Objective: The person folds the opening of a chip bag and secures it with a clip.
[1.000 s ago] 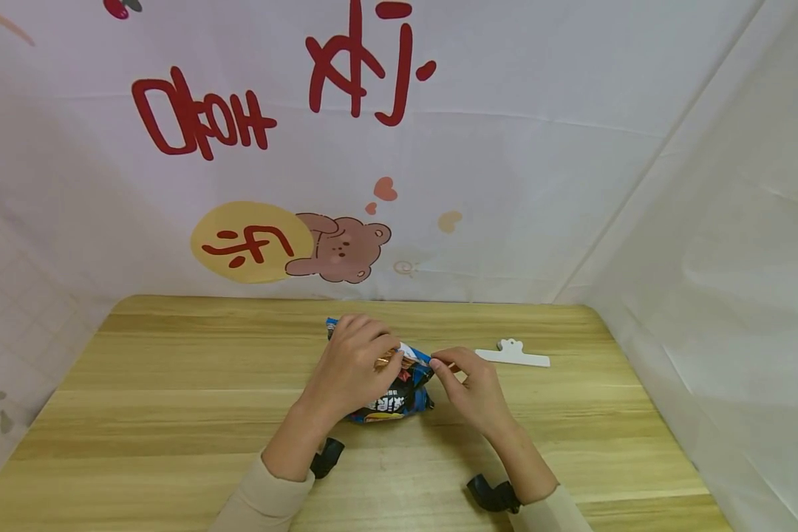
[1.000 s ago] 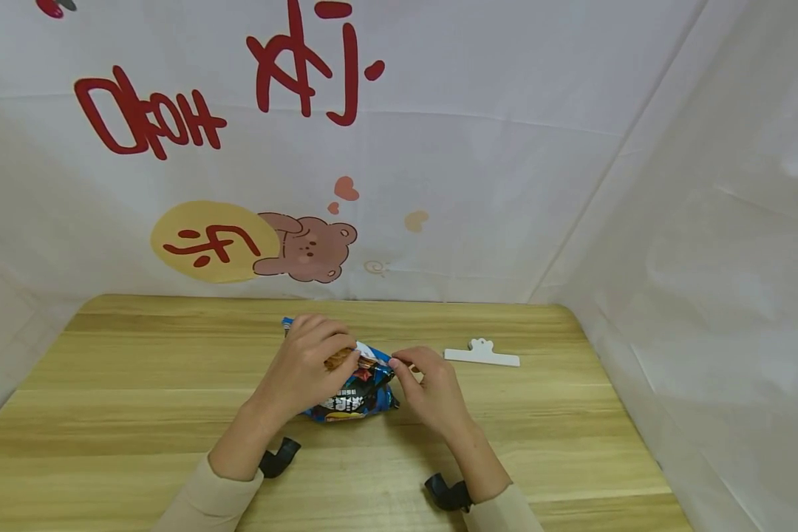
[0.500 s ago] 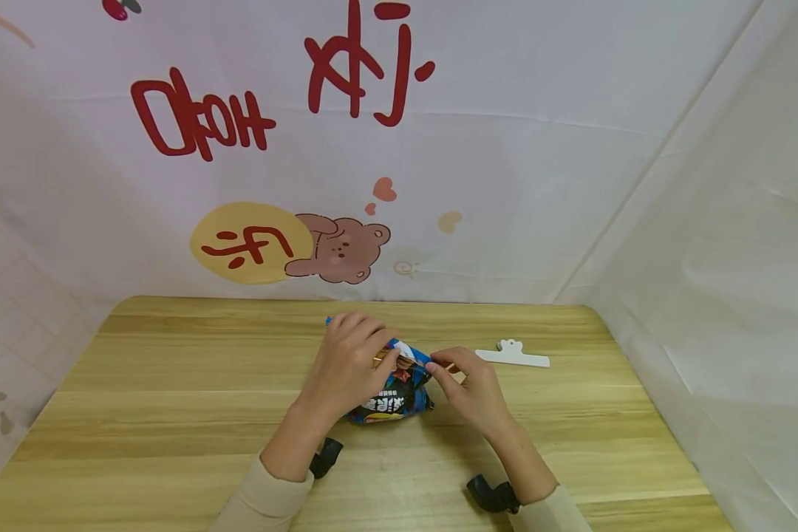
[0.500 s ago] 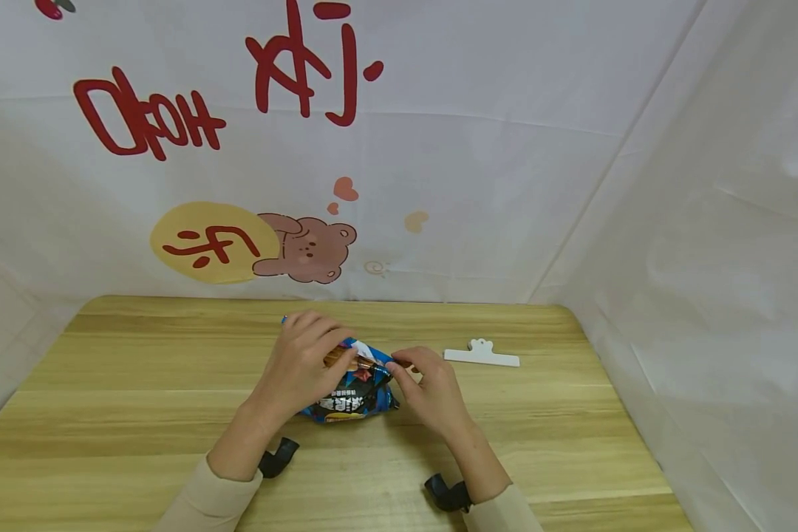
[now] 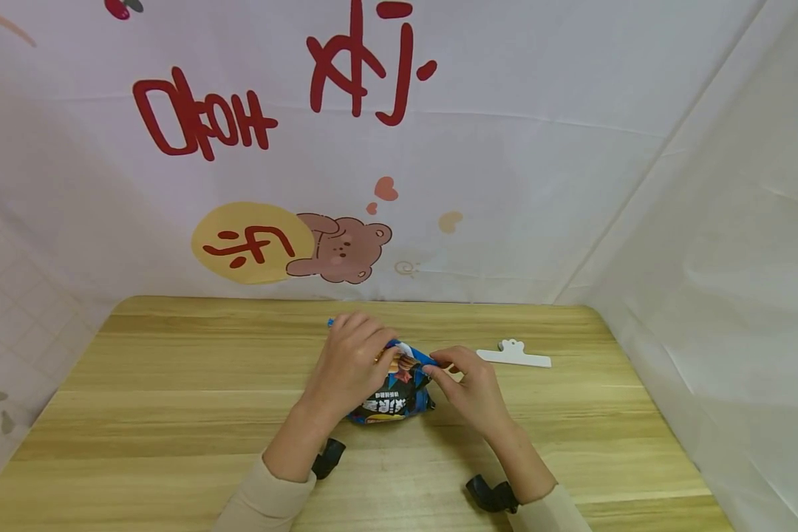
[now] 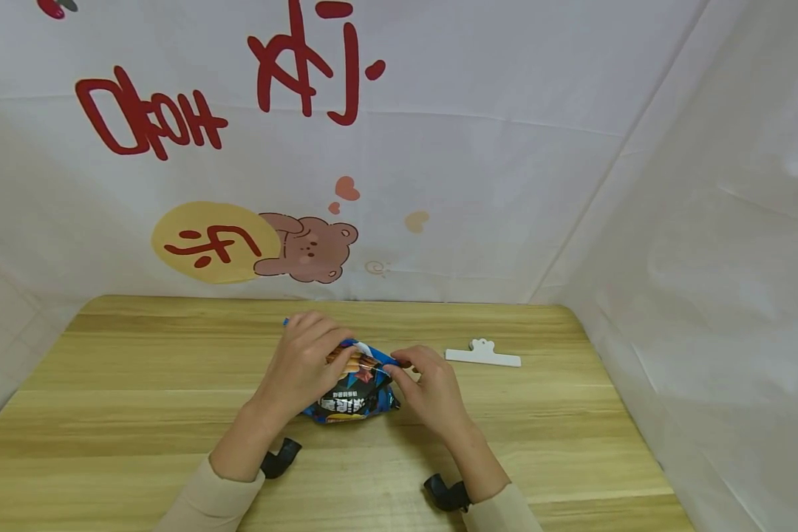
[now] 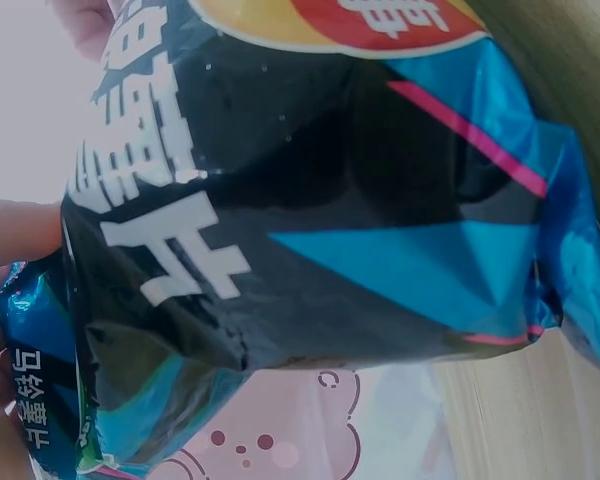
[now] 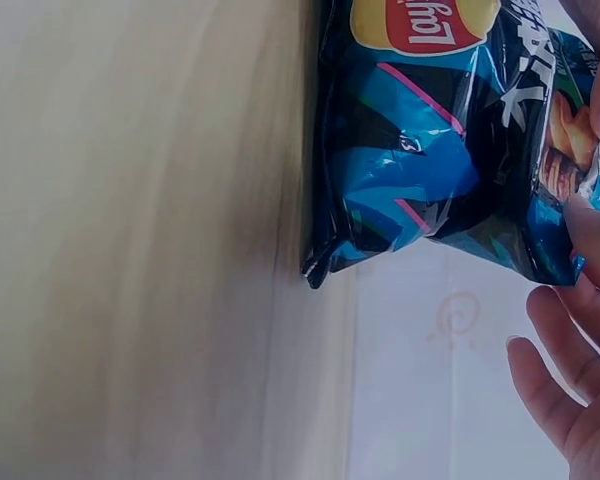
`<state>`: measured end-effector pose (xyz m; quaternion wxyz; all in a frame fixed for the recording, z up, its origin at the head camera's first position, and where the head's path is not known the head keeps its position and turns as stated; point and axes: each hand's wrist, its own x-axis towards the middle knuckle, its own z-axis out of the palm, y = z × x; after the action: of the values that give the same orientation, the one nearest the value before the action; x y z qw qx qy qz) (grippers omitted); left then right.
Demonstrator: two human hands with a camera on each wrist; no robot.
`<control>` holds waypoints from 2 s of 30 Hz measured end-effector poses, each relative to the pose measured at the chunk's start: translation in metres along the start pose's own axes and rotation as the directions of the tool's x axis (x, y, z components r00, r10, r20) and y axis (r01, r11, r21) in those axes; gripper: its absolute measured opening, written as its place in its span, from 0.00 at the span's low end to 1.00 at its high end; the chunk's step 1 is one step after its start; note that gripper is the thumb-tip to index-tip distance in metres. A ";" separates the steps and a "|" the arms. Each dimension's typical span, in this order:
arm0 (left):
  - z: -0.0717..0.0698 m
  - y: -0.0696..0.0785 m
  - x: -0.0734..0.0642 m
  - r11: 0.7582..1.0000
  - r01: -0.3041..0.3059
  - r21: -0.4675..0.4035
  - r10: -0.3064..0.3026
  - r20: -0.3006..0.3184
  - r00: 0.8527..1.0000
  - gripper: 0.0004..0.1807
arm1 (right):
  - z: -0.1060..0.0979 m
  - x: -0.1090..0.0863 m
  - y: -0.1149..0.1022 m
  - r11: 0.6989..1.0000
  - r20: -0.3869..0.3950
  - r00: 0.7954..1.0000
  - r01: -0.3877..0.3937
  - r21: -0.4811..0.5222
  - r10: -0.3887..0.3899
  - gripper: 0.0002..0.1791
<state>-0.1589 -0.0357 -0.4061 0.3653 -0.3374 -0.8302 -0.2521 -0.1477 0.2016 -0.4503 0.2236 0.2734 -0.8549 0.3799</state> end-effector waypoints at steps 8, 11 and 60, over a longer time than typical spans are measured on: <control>0.000 0.001 -0.001 1.000 0.008 -0.015 -0.008 0.009 1.000 0.05 | 0.003 0.001 0.001 1.000 -0.001 1.000 -0.010 -0.016 0.010 0.11; -0.001 0.001 -0.001 1.000 0.008 -0.026 -0.008 0.008 1.000 0.05 | 0.004 0.001 0.001 1.000 -0.009 1.000 0.000 -0.019 0.000 0.11; -0.003 -0.007 -0.001 1.000 0.013 0.007 -0.014 0.036 0.999 0.06 | 0.003 0.002 0.008 0.980 -0.019 0.996 0.082 -0.182 -0.086 0.05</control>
<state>-0.1623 -0.0421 -0.4062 0.3499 -0.3349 -0.8397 -0.2456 -0.1551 0.2031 -0.4552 0.2747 0.2827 -0.8705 0.2946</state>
